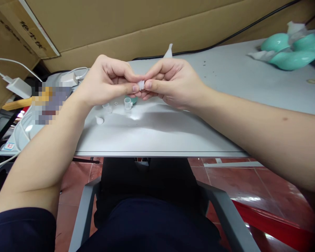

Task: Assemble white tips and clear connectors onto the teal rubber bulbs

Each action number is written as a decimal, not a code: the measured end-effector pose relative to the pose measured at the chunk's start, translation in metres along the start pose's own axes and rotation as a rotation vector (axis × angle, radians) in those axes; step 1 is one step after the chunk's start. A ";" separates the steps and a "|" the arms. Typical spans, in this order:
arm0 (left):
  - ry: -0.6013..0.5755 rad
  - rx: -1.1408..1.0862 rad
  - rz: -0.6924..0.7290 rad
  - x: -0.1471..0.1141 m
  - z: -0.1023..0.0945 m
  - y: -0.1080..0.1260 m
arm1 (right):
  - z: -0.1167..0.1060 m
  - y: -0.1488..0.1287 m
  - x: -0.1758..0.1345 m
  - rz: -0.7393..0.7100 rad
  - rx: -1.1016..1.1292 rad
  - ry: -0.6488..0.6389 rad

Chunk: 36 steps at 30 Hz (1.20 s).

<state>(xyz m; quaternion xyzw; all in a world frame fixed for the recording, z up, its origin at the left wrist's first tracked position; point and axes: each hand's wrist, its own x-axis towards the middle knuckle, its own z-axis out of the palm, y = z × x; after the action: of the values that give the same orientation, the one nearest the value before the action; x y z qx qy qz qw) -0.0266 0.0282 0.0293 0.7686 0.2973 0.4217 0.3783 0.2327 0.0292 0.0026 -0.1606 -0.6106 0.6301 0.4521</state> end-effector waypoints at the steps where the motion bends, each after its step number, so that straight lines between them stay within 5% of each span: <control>1: 0.003 0.004 0.003 0.000 0.000 0.000 | 0.000 0.000 0.000 0.004 -0.001 0.008; 6: 0.023 -0.026 0.000 0.000 0.009 0.006 | -0.002 0.001 0.001 0.022 -0.007 0.022; 12: 0.187 0.050 -0.217 -0.007 0.021 0.049 | -0.004 -0.003 0.005 -0.032 0.026 -0.134; 16: 0.108 0.231 -0.194 -0.010 0.020 0.078 | -0.006 -0.005 0.006 -0.056 -0.104 -0.188; 20: 0.108 0.453 -0.325 -0.013 0.017 0.112 | -0.010 -0.003 0.005 -0.103 -0.199 -0.173; 25: -0.033 0.888 -0.153 -0.048 0.013 0.149 | -0.012 -0.009 -0.005 -0.156 -0.375 -0.330; 31: 0.236 0.994 -0.305 -0.132 0.017 0.120 | -0.008 -0.015 -0.014 -0.218 -0.681 -0.536; 36: 0.464 0.846 -0.325 -0.156 0.027 0.079 | -0.010 -0.007 -0.012 -0.267 -0.770 -0.595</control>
<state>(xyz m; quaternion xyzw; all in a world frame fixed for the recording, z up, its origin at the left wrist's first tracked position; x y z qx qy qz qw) -0.0652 -0.1438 0.0199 0.6843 0.6341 0.3596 0.0185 0.2490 0.0252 0.0026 -0.0497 -0.9163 0.3143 0.2432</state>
